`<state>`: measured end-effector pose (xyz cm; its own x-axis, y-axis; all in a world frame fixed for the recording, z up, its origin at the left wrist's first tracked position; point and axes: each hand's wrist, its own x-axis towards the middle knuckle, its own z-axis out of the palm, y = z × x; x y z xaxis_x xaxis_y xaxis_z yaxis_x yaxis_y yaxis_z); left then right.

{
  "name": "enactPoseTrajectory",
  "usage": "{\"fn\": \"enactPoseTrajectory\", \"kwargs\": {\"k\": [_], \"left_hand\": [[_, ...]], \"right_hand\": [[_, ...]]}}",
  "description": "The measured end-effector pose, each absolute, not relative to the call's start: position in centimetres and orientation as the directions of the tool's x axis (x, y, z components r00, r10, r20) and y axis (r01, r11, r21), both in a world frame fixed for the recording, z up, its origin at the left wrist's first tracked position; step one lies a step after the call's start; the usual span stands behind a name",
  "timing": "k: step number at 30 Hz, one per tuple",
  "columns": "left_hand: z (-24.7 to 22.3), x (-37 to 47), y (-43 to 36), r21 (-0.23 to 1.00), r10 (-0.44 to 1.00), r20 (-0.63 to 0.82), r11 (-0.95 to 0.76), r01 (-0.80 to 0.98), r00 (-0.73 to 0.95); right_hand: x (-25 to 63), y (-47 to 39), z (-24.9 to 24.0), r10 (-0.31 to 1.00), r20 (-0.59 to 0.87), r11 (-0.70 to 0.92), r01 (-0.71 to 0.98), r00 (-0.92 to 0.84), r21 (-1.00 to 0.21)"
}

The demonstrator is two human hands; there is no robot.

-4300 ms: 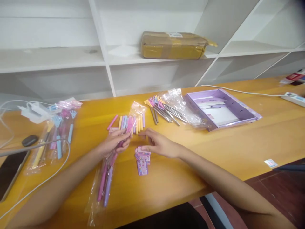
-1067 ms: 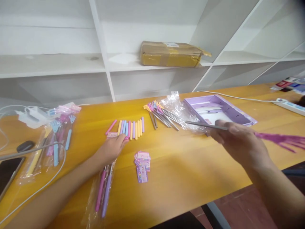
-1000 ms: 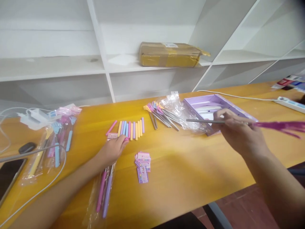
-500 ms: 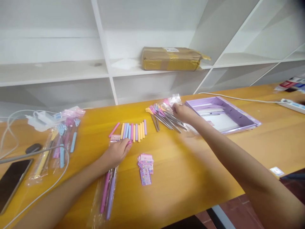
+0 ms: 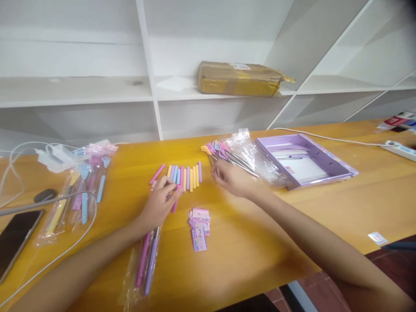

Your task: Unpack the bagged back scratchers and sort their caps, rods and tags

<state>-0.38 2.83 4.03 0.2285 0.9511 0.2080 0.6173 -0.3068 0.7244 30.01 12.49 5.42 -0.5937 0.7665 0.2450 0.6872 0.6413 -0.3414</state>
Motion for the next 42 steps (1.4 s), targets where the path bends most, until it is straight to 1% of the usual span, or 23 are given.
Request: {"fn": "enactPoseTrajectory", "kwargs": {"k": [2, 4, 7, 9, 11, 14, 17, 18, 19, 20, 22, 23, 24, 25, 27, 30, 34, 36, 38, 40, 42], "left_hand": [[4.4, -1.2, 3.8, 0.726, 0.962, 0.206, -0.273, 0.631, 0.179], [4.4, -2.6, 5.2, 0.710, 0.974, 0.204, -0.216, 0.670, 0.098], [3.9, -5.1, 7.2, 0.712, 0.987, 0.150, -0.070, 0.699, -0.054], [3.2, -6.4, 8.3, 0.732, 0.984, 0.131, -0.016, 0.681, -0.119], [2.3, -7.2, 8.9, 0.756, 0.980, 0.138, -0.011, 0.654, -0.142], [1.2, -7.5, 9.3, 0.766, 0.982, 0.146, -0.034, 0.642, -0.123], [1.2, -7.5, 9.4, 0.742, 0.980, 0.168, -0.054, 0.668, -0.108], [1.5, -7.5, 9.3, 0.717, 0.979, 0.171, -0.050, 0.695, -0.107], [2.0, -7.4, 9.2, 0.669, 0.981, 0.163, -0.034, 0.742, -0.101], [2.6, -7.3, 8.9, 0.592, 0.987, 0.137, -0.012, 0.806, -0.086], [4.1, -6.9, 7.8, 0.356, 0.998, 0.041, 0.035, 0.934, -0.053], [4.8, -6.6, 7.1, 0.226, 0.999, -0.029, 0.044, 0.973, -0.039], [5.5, -6.3, 6.3, 0.123, 0.995, -0.095, 0.055, 0.991, -0.044], [6.0, -6.0, 5.5, 0.061, 0.984, -0.171, 0.058, 0.996, -0.046], [6.7, -5.3, 4.1, 0.030, 0.955, -0.297, 0.021, 0.999, -0.011], [6.8, -4.9, 3.0, 0.112, 0.919, -0.380, -0.065, 0.992, 0.103], [7.1, -4.5, 2.5, 0.344, 0.869, -0.430, -0.091, 0.935, 0.243], [7.6, -4.0, 2.2, 0.433, 0.865, -0.416, -0.083, 0.897, 0.281], [8.1, -3.2, 1.8, 0.474, 0.876, -0.389, -0.075, 0.877, 0.286], [8.2, -2.2, 1.3, 0.515, 0.876, -0.371, -0.081, 0.853, 0.307], [7.9, -1.2, 1.0, 0.576, 0.863, -0.351, -0.105, 0.810, 0.362]], "right_hand": [[28.2, 9.9, 5.1, 0.688, 0.245, 0.722, 0.613, -0.683, -0.320], [26.9, 8.3, 4.5, 0.636, 0.242, 0.768, 0.570, -0.733, -0.292], [26.0, 7.7, 3.2, 0.615, 0.240, 0.782, 0.543, -0.751, -0.305], [25.8, 7.9, 2.2, 0.627, 0.244, 0.772, 0.547, -0.740, -0.324], [25.8, 8.1, 1.1, 0.639, 0.254, 0.761, 0.549, -0.726, -0.346], [25.8, 8.2, -0.2, 0.647, 0.289, 0.754, 0.534, -0.706, -0.383], [26.1, 8.3, -1.2, 0.642, 0.347, 0.761, 0.511, -0.684, -0.400], [26.2, 8.4, -1.5, 0.639, 0.366, 0.764, 0.504, -0.677, -0.402], [26.3, 8.6, -1.8, 0.638, 0.384, 0.766, 0.498, -0.667, -0.407], [26.4, 8.7, -2.0, 0.641, 0.398, 0.764, 0.492, -0.657, -0.417], [26.6, 9.0, -2.3, 0.655, 0.410, 0.751, 0.482, -0.635, -0.451], [26.6, 9.1, -2.5, 0.664, 0.409, 0.741, 0.478, -0.626, -0.472], [26.6, 9.2, -2.6, 0.672, 0.404, 0.732, 0.473, -0.621, -0.491], [26.6, 9.3, -2.7, 0.677, 0.398, 0.725, 0.470, -0.618, -0.503], [26.5, 9.4, -2.7, 0.678, 0.392, 0.723, 0.465, -0.622, -0.511], [26.4, 9.4, -2.7, 0.677, 0.390, 0.722, 0.463, -0.624, -0.513], [26.4, 9.4, -2.5, 0.674, 0.404, 0.728, 0.461, -0.619, -0.507], [26.4, 9.3, -2.4, 0.676, 0.422, 0.728, 0.455, -0.604, -0.514], [26.4, 9.0, -2.3, 0.693, 0.437, 0.709, 0.431, -0.574, -0.558], [26.2, 8.5, -2.2, 0.706, 0.448, 0.687, 0.374, -0.549, -0.624], [26.0, 7.9, -2.2, 0.691, 0.466, 0.687, 0.300, -0.553, -0.662]]}}
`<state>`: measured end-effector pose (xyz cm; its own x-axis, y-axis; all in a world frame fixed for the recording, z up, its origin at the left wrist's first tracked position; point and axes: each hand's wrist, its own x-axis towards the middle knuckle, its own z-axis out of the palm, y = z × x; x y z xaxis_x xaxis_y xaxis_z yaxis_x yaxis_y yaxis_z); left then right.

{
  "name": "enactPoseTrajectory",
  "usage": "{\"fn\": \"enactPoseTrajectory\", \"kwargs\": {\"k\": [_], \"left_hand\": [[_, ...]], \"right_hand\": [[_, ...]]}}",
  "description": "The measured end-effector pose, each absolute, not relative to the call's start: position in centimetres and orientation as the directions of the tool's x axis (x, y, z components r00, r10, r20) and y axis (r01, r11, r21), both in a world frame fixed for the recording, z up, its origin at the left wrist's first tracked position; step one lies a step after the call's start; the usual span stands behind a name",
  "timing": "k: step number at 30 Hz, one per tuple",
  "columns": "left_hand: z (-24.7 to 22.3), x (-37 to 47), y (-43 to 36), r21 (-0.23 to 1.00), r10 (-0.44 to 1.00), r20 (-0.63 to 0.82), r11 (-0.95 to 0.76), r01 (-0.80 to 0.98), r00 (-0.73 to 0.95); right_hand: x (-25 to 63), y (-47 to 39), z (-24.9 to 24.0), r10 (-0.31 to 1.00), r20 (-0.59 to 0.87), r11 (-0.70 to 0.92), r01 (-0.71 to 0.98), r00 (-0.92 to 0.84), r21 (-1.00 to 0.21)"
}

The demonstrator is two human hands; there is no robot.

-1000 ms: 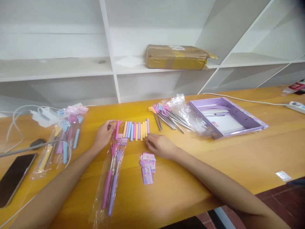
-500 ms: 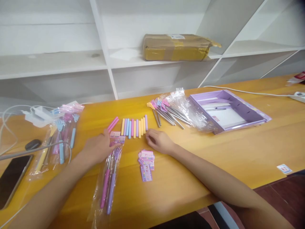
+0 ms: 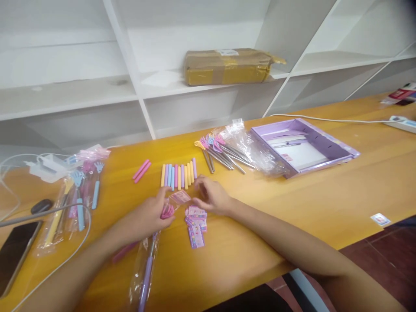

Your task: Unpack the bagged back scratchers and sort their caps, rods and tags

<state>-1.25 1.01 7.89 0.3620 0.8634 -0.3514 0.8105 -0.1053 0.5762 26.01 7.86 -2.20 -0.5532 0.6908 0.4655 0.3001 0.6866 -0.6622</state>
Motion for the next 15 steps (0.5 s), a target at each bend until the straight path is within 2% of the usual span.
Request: {"fn": "enactPoseTrajectory", "kwargs": {"k": [3, 7, 11, 15], "left_hand": [[6.9, 0.0, 0.8, 0.675, 0.841, -0.319, -0.123, 0.727, 0.438], [5.5, 1.1, 0.6, 0.814, 0.825, -0.258, -0.094, 0.573, 0.503], [4.6, 1.4, 0.2, 0.834, 0.789, -0.277, -0.085, 0.546, 0.548], [4.4, 1.4, -0.1, 0.784, 0.805, -0.324, -0.066, 0.617, 0.497]], "right_hand": [[25.5, 7.0, -2.4, 0.603, 0.548, 0.750, 0.179, -0.580, -0.637], [24.6, 6.1, -2.5, 0.481, 0.682, 0.843, 0.079, -0.550, -0.532], [23.9, 5.3, -2.9, 0.549, 0.684, 0.828, 0.199, -0.480, -0.525], [23.9, 5.3, -3.2, 0.643, 0.607, 0.749, 0.218, -0.467, -0.625]]}}
